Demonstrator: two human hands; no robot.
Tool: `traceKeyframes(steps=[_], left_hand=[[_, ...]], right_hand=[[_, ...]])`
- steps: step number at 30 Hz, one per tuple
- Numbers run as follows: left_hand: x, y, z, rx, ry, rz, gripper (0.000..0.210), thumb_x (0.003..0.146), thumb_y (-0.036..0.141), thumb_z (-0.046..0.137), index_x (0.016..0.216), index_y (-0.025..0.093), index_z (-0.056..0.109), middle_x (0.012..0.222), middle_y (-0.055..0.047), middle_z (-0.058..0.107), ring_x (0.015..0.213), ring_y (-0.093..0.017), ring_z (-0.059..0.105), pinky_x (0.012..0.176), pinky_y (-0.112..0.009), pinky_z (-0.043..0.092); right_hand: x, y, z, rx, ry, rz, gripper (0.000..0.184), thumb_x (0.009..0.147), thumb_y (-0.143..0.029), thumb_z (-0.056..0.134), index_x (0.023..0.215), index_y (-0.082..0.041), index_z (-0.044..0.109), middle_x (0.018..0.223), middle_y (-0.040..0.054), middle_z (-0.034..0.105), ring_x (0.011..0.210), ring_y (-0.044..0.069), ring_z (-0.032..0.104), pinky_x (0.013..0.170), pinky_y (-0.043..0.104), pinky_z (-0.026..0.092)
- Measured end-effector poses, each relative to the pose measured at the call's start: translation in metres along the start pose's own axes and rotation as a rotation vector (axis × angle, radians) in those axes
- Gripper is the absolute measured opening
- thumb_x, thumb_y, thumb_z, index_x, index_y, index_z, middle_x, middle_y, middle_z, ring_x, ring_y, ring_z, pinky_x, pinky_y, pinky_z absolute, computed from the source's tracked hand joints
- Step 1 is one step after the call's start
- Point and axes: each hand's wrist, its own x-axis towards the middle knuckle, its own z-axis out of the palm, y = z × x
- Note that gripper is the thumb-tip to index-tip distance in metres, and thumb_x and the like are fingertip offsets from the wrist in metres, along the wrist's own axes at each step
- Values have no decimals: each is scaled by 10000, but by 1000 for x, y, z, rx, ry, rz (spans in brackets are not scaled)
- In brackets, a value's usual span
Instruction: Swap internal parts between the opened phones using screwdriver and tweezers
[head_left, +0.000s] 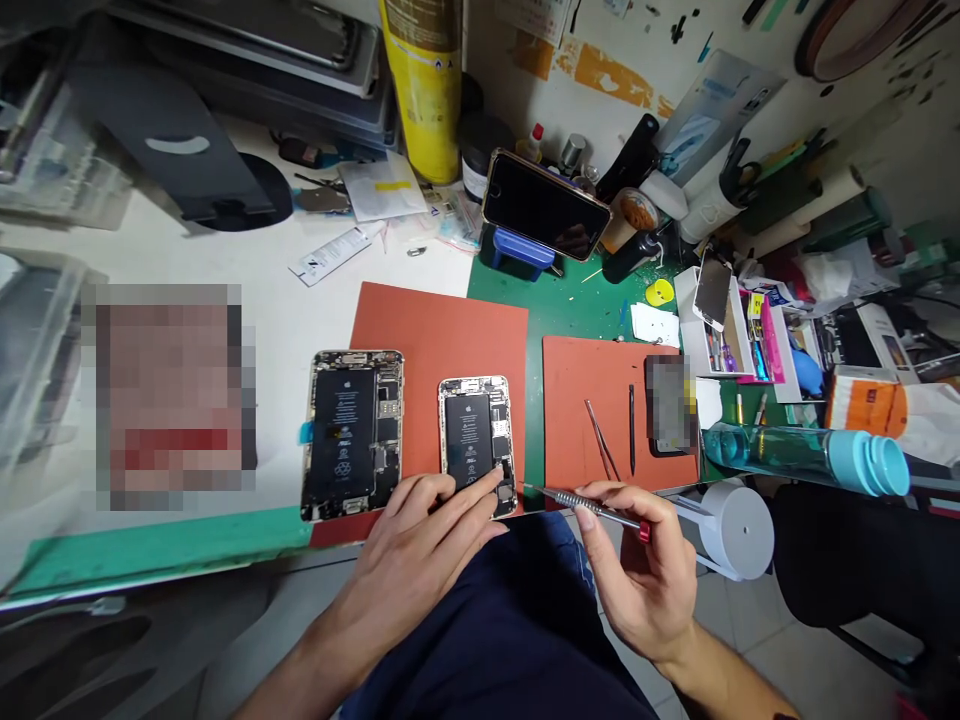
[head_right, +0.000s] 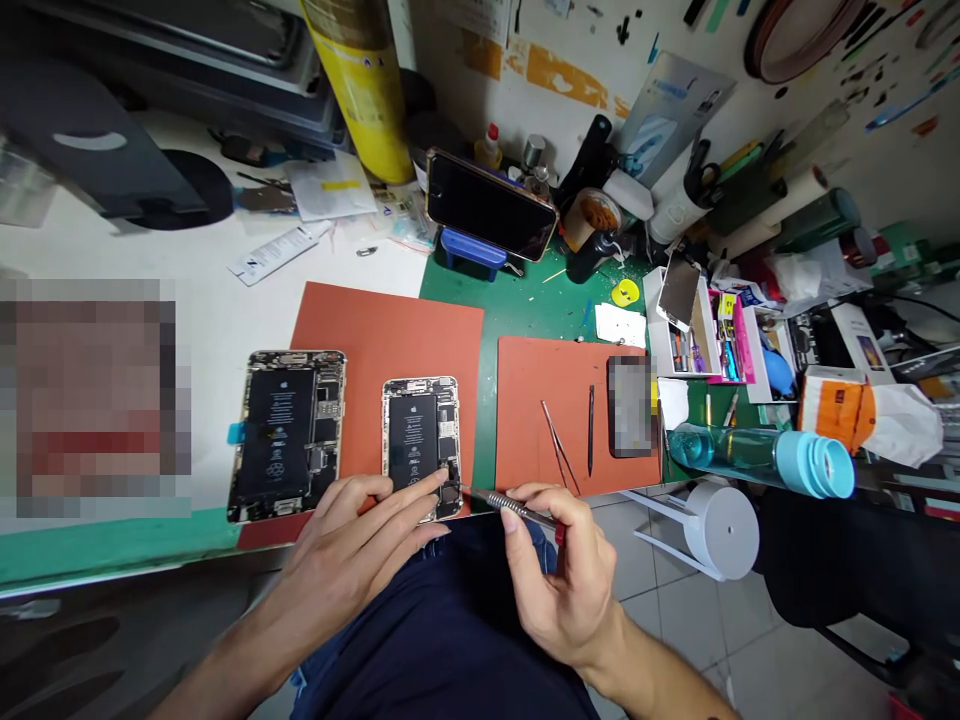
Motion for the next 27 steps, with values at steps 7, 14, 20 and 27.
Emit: traceKeyframes(steps=[7,14,20,27], left_hand=[[-7,-2,8,62,-26,5,341,1088,282,644,1410,179,692,1440,-20,752,975,-256,564,930,-444,473],[-6,-2,5,99,-26,45,347,1073,248,660,1405,151,696,1426,-36,760,965,-265,558,908,-457,475],[-3,-3,1,170,-54,109,360,1072,200,652,1424,133,681,1420,-31,763,964,-278,560,904,-474,465],[2,-1,-1,163,-36,103,274,1098,198,615,1346,151,722,1385,-26,780,932,-251,591,913,-456,479]], right_hand=[[5,-1,8,-101,-29,-114,431,925,65,686,1284,-162,614,1077,100,757,969,210,794,842,337,689],[10,1,13,-163,-60,-190,421,930,68,685,1288,-140,607,1049,110,746,935,211,779,805,341,682],[17,0,18,-213,-55,-225,366,947,37,687,1257,-142,613,1019,107,754,903,210,775,781,333,685],[18,0,20,-244,-88,-218,321,967,6,669,1240,-148,603,1006,108,762,844,202,770,740,325,677]])
